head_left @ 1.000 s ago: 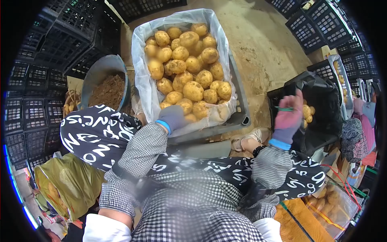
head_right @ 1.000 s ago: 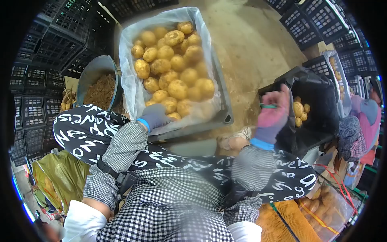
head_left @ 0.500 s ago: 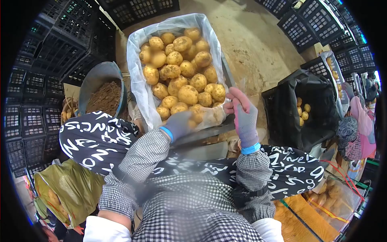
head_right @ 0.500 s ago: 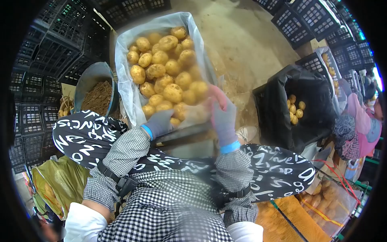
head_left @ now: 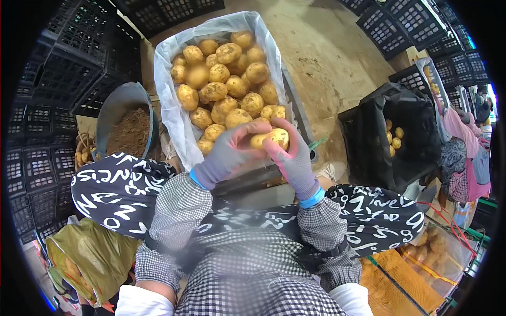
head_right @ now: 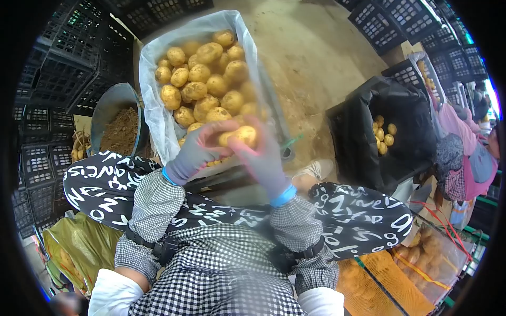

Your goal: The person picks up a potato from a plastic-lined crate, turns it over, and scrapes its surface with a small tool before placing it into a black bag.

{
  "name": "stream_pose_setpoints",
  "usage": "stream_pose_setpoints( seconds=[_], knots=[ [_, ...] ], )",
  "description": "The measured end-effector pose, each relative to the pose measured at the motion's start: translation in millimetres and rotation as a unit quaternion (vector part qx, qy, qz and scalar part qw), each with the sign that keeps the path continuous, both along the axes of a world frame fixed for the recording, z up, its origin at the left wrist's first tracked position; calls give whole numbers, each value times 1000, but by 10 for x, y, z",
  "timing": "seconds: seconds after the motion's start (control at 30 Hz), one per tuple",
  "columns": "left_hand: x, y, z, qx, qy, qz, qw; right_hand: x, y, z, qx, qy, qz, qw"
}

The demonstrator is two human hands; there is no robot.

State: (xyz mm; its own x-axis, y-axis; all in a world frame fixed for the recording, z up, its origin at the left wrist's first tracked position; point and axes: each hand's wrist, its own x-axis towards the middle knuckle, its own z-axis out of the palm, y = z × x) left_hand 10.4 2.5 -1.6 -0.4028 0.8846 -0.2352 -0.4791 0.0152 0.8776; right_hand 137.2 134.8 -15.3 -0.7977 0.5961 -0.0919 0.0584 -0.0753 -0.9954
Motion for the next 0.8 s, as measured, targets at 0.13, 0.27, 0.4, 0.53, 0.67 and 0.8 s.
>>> stream_pose_setpoints(
  seconds=[0.13,0.27,0.4,0.53,0.67,0.8],
  knots=[
    [62,35,-98,-1,13,3,1000,29,45,-112,75,-29,-9,997],
    [61,25,-44,9,-43,5,999,24,109,-21,-39,-64,-45,996],
    [67,84,69,-10,-12,5,1000,-18,82,51,-76,-78,-47,993],
    [74,75,13,29,-76,27,996,-4,86,64,-86,-48,13,995],
    [-28,37,3,-42,-69,88,993,-16,54,17,30,-20,41,999],
    [49,30,36,-54,-80,102,990,-38,112,-123,246,-21,45,968]
  ],
)
